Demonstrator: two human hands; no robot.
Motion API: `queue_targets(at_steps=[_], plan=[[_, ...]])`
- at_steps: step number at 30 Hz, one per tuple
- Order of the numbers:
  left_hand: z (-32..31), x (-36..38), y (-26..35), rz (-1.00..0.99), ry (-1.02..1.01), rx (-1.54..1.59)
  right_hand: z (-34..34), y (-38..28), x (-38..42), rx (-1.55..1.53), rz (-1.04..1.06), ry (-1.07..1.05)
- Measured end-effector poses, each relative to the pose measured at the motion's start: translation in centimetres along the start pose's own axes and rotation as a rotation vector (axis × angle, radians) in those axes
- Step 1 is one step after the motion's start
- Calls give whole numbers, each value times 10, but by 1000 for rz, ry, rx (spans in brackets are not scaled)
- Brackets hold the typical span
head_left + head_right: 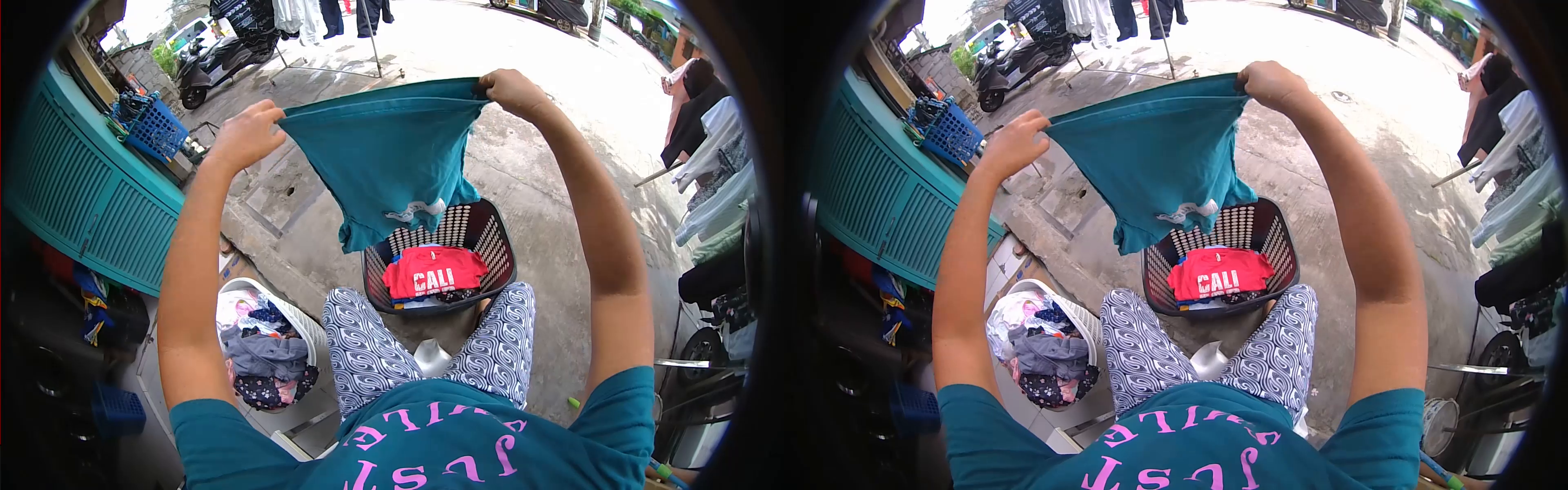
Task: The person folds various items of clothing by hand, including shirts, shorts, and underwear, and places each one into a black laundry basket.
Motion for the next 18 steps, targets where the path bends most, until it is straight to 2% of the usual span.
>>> queue_targets(at_steps=[2, 3, 4, 5, 6, 8, 9, 10, 11, 12, 13, 14, 15, 17, 18], plan=[[71, -12, 0, 146, 283, -162, 69, -25, 20, 89, 95, 496], [105, -11, -9, 187, 530, -266, 108, -18, 31, 203, 54, 729], [138, -3, -23, 90, 788, -478, 130, -9, 39, 316, 14, 966], [161, 6, -32, -27, 933, -698, 128, -15, 45, 312, 21, 977], [158, 10, -13, -22, 944, -712, 123, -25, 58, 226, 124, 1061], [122, 10, 63, -136, 1005, -92, 106, -40, 70, 41, 344, 1237], [86, 10, 89, -188, 710, 30, 53, -34, 47, 80, 376, 623], [49, 12, 105, -230, 320, 263, -1, -28, 54, 111, 200, -266], [2, 16, 105, -290, 130, 365, -46, -20, 76, 70, 231, -830], [-23, 23, 112, -295, 41, 436, -60, -39, 101, 201, 418, -1139], [-36, 28, 119, -296, 10, 620, -71, -42, 111, 140, 529, -1088], [-44, 31, 129, -298, -42, 816, -55, -48, 117, 182, 452, -842], [-41, 29, 142, -298, -42, 815, -41, -52, 115, 221, 417, -750], [-36, 33, 169, -225, -87, 1190, -24, -54, 101, 305, 381, -557], [-34, 31, 177, -225, -103, 1209, -16, -53, 90, 366, 381, -453]])
Point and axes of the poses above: each hand's wrist, its own x-axis away from the middle knuckle, its own z-axis out of the back of the hand, y = z × x, the point moved 1 cm from there along -x, towards the middle knuckle, and after that the axes turned 4 degrees about -x, right-handed, at the moved point
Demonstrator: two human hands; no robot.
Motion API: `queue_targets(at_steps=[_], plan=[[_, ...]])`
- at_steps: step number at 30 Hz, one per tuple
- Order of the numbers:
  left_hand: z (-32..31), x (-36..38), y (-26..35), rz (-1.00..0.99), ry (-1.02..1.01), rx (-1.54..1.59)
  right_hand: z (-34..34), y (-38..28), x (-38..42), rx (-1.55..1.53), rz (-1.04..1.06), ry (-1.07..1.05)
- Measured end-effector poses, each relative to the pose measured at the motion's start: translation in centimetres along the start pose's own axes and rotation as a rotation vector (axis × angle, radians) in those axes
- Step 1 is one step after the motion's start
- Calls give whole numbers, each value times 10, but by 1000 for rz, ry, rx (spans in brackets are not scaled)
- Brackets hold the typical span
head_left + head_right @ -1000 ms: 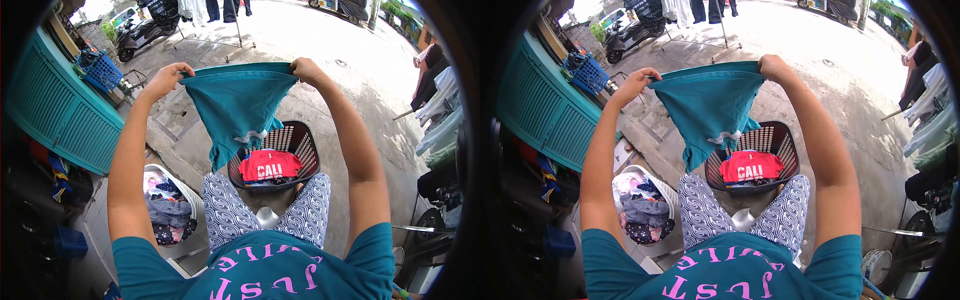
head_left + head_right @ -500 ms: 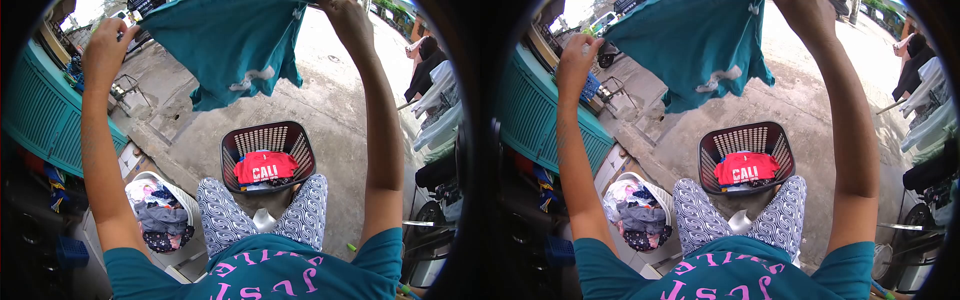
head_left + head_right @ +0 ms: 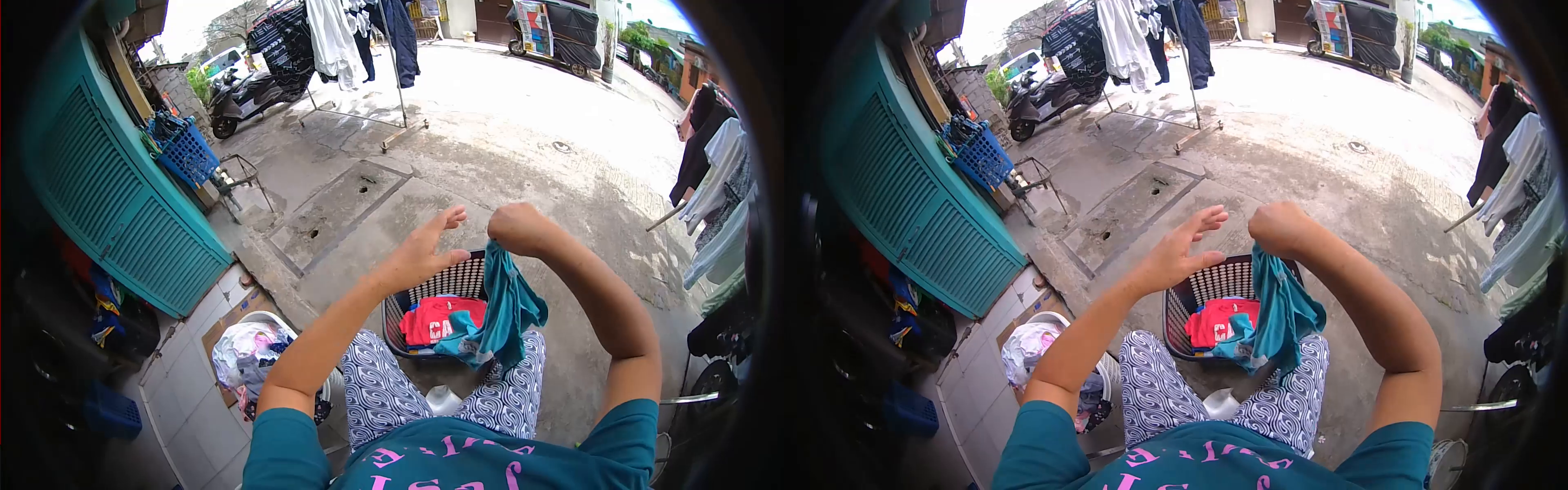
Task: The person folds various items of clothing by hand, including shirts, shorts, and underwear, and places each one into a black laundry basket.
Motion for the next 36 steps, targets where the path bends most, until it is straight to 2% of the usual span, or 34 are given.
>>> queue_targets(at_steps=[2, 3, 5, 6, 7, 9, 10, 12, 14, 16, 17, 19, 21, 22, 23, 24, 26, 28, 30, 31, 34, 36], plan=[[-6, -23, 2, 135, 45, 113, 20, 15, -13, -42, 49, 277], [-6, -32, -4, 108, 34, 162, 32, 14, -14, -76, 56, 339], [-3, -41, 6, 85, 222, 138, 50, 9, -12, -110, 55, 406], [-1, -43, 7, 80, 337, 123, 56, 5, -9, -82, 108, 504], [2, -45, 6, 80, 329, 122, 60, 2, -7, -52, 163, 604], [13, -46, 9, -76, 620, -300, 67, -4, -6, -25, 155, 600], [15, -47, 9, -78, 624, -299, 70, -6, -6, 3, 155, 595], [17, -47, 6, 76, 406, -1, 71, -8, -5, -5, 144, 550], [16, -44, -2, 63, 441, 23, 66, -9, -6, -26, 237, 608], [14, -41, 1, -36, 592, -250, 60, -10, -9, -50, 259, 653], [14, -42, -2, -34, 590, -248, 57, -9, -11, -72, 281, 697], [15, -43, -6, -228, 698, -401, 50, -9, -15, -94, 314, 689], [17, -41, -9, -159, 641, -383, 50, -9, -18, -113, 349, 683], [18, -40, -12, -90, 580, -364, 50, -8, -19, -86, 291, 647], [22, -38, -8, -151, 590, -524, 49, -8, -20, -59, 231, 609], [21, -39, -4, -151, 587, -520, 47, -6, -22, -61, 227, 605], [18, -36, -1, 152, 522, -195, 43, -2, -28, -164, 140, 627], [11, -33, -9, 159, 505, -95, 38, -3, -34, -166, 117, 601], [3, -28, -13, 93, 556, -263, 41, -10, -35, -199, 82, 594], [-1, -24, -17, 51, 507, -417, 42, -13, -35, -202, 79, 592], [-18, -14, -29, 105, 455, -335, 46, -21, -30, -146, 108, 691], [-22, -7, -38, 56, 446, -352, 50, -23, -27, -129, 46, 731]])
Point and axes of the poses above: each hand's wrist, its own x-axis away from the middle knuckle, its own z-axis out of the back of the hand, y = z × x, the point moved 1 cm from there along -x, towards the middle knuckle, and after that the axes turned 4 degrees about -x, right-handed, at the moved point
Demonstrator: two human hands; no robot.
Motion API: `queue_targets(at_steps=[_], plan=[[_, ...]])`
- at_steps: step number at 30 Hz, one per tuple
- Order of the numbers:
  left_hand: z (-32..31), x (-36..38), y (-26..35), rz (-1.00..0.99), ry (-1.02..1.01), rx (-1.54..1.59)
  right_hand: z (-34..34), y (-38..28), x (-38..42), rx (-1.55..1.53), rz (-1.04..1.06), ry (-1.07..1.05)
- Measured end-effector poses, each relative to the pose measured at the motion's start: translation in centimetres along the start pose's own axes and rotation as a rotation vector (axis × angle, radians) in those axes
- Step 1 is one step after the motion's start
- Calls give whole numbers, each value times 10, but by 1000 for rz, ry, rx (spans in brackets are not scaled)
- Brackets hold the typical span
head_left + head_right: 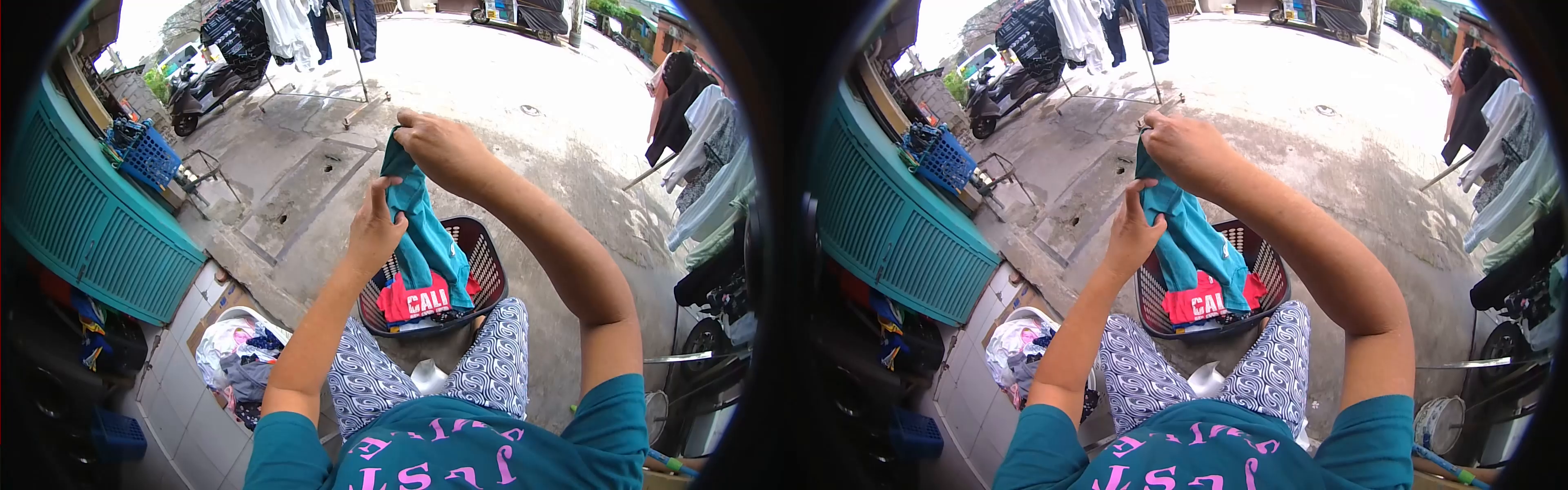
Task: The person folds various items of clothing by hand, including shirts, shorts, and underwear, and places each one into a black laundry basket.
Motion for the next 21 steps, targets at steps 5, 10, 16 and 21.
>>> queue_targets(at_steps=[5, 10, 16, 21], plan=[[7, 14, -19, 22, 5, -113, 13, 22, 2, 95, -118, 122], [49, -2, -59, -5, -17, -217, 21, 64, 11, 131, -163, 158], [116, -36, -45, -144, 19, -380, 15, 86, 34, 68, -287, -6], [138, -48, -37, -279, 52, -489, -7, 105, 39, -74, -258, 85]])
Point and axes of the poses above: each hand's wrist, its own x-axis away from the middle knuckle, its own z-axis out of the back of the hand, y = z × x, the point moved 1 cm from there along -x, towards the middle knuckle, and after that the axes turned 4 degrees about -x, right-handed, at the moved point
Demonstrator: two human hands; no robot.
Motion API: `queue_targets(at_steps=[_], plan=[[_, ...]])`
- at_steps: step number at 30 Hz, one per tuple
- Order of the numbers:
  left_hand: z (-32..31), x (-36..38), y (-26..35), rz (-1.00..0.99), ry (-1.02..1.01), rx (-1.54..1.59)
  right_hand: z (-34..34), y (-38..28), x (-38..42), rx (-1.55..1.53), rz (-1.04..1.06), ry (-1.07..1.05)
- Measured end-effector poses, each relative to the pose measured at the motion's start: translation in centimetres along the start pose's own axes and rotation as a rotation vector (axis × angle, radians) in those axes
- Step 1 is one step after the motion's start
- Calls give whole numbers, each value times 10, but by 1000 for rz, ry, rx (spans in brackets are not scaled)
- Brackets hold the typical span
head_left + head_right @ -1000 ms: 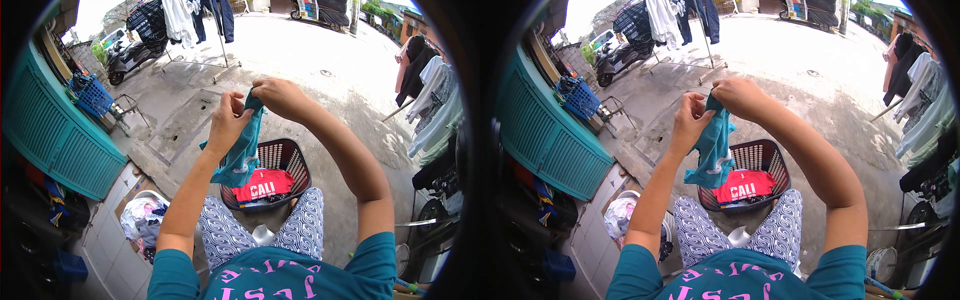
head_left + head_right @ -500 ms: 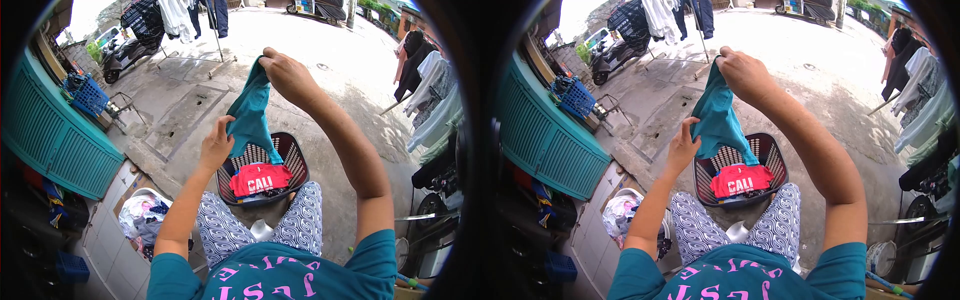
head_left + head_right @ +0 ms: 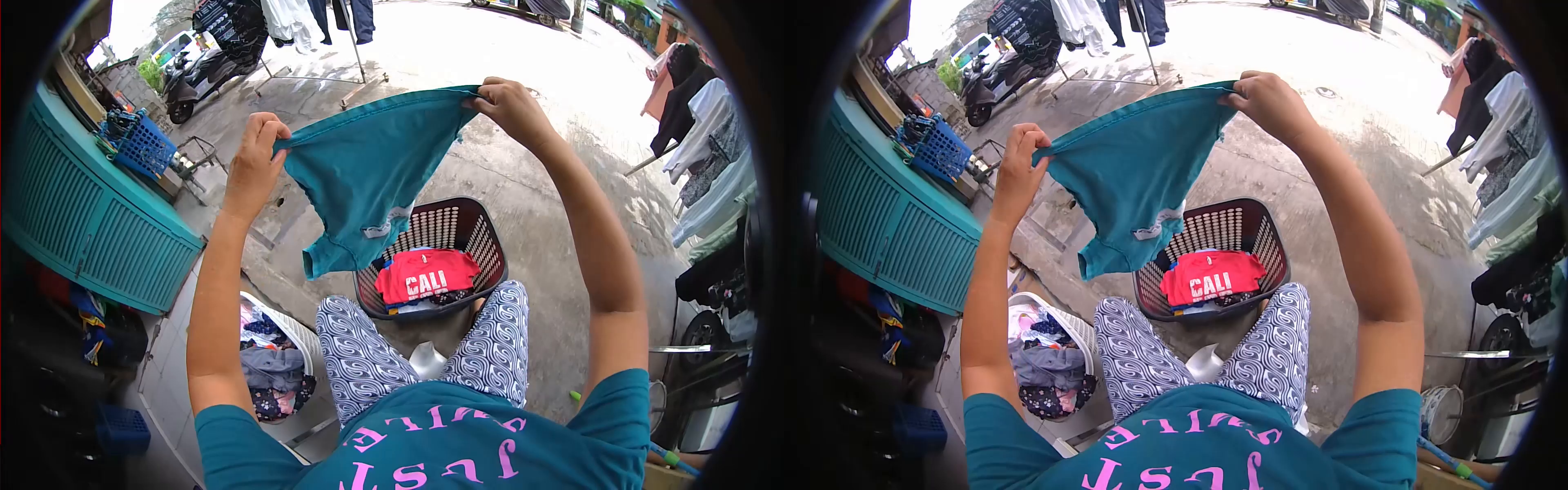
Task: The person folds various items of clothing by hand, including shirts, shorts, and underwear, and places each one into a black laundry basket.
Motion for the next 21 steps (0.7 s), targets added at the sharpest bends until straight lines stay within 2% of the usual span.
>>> queue_targets(at_steps=[5, 7, 8, 11, 13, 16, 18, 19, 21], plan=[[5, -5, -3, -14, -1, 6, -8, 5, 4, -204, -32, 3], [4, -3, -6, -23, -7, -17, 0, -2, 9, -407, -233, -71], [5, -2, -8, 4, -24, -17, -2, 0, 10, -408, -234, -73], [5, 0, -7, -6, -15, -87, -8, 7, 16, -455, -142, -71], [8, 3, -5, -44, 12, -160, -10, 6, 20, -339, 46, -14], [12, 12, -4, -80, 36, -339, -17, 4, 29, -342, 67, -46], [14, 26, -11, 182, -15, -196, -15, -12, 39, -389, 53, -43], [20, 33, -11, 189, -21, -200, -14, -22, 46, -431, 38, -36], [40, 53, -6, 241, 20, 59, -13, -41, 67, -565, 1, 2]])
Point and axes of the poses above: each hand's wrist, its own x-axis away from the middle knuckle, its own z-axis out of the back of the hand, y = z × x, the point moved 1 cm from there along -x, towards the middle knuckle, and after that the axes turned 4 degrees about -x, right-handed, at the moved point
